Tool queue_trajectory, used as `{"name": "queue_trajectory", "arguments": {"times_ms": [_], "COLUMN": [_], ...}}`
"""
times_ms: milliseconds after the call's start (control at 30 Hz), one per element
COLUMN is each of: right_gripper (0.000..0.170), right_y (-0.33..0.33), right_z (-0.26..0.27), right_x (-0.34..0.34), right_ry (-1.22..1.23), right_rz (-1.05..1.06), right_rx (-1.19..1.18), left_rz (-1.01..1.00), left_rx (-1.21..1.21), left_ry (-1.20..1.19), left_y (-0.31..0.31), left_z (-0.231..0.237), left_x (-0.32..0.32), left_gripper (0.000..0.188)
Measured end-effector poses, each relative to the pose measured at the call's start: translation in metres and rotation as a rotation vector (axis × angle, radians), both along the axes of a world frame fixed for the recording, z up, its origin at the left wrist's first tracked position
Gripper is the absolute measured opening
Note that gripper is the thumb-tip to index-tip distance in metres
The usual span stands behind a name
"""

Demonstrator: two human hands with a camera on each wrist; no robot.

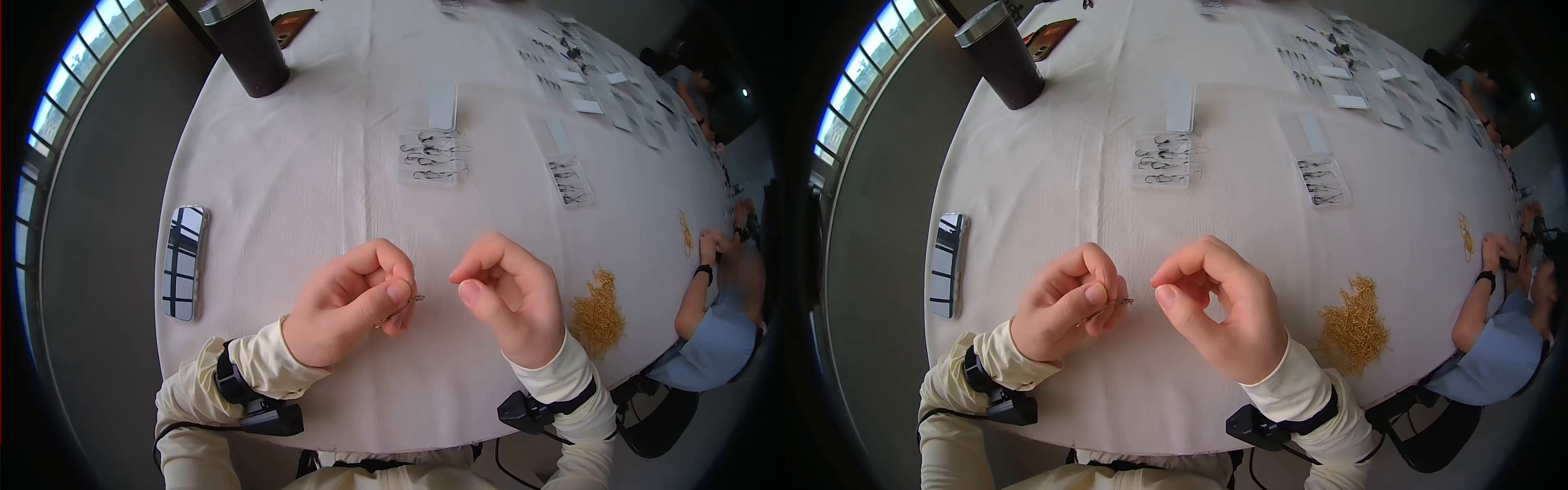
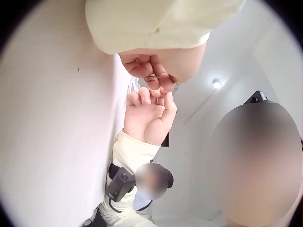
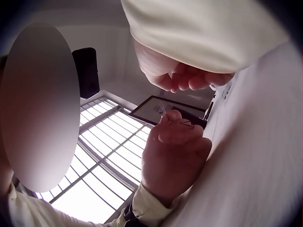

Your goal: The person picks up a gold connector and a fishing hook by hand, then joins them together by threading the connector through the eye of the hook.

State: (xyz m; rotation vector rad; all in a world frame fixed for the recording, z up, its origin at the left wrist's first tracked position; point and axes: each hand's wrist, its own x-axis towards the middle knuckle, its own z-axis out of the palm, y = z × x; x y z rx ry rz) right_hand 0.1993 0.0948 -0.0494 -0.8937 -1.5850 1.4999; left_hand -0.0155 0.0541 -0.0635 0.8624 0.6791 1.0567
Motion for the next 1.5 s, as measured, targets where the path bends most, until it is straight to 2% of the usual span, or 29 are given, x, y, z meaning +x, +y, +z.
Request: {"name": "queue_trajectory", "arguments": {"times_ms": [133,233,333,500,600,767,867,1000,1067,1167,1267,1333,1400,1500], "right_gripper": [0.011,0.015,0.016,0.015,0.011,0.008,0.010,0.012,0.013,0.014,0.014,0.013,0.012,0.010], "right_y": [-0.004,-0.004,-0.005,-0.010,-0.009,-0.009,-0.007,-0.006,-0.005,-0.003,-0.001,-0.001,-0.003,-0.003], "right_z": [-0.004,0.000,0.005,-0.005,-0.008,-0.002,-0.001,0.002,0.000,0.001,0.002,-0.001,-0.001,0.000], "right_x": [-0.002,-0.003,-0.005,-0.001,0.000,0.004,0.008,0.010,0.009,0.011,0.011,0.011,0.011,0.008], "right_ry": [-0.045,-0.066,-0.080,-0.046,-0.032,0.041,0.003,-0.036,0.043,0.073,0.053,0.057,0.061,0.111], "right_rz": [0.075,0.104,0.120,0.128,0.138,0.187,0.233,0.227,0.279,0.332,0.365,0.350,0.336,0.220], "right_rx": [0.182,0.268,0.338,0.362,0.267,-0.080,-0.121,-0.264,-0.413,-0.512,-0.549,-0.522,-0.493,-0.411], "left_rz": [-0.102,-0.103,-0.048,-0.056,-0.080,-0.133,-0.189,-0.156,-0.134,-0.167,-0.173,-0.215,-0.215,-0.191], "left_rx": [-0.106,-0.177,-0.256,-0.244,-0.261,-0.260,-0.203,-0.144,-0.131,-0.094,-0.093,-0.100,-0.098,-0.089], "left_ry": [-0.285,-0.352,-0.289,-0.331,-0.335,-0.315,-0.394,-0.298,-0.231,-0.210,-0.195,-0.305,-0.313,-0.285], "left_y": [-0.002,-0.004,-0.005,-0.013,-0.011,-0.007,-0.004,-0.003,-0.003,-0.002,-0.003,-0.003,-0.003,-0.002], "left_z": [0.000,0.008,0.021,0.013,0.014,0.007,-0.001,0.004,0.006,0.006,0.005,0.000,0.000,0.005], "left_x": [-0.002,0.003,0.011,0.016,0.016,0.012,0.008,0.012,0.013,0.013,0.013,0.011,0.010,0.009], "left_gripper": [0.010,0.011,0.011,0.012,0.013,0.014,0.011,0.014,0.017,0.018,0.018,0.012,0.012,0.015]}}
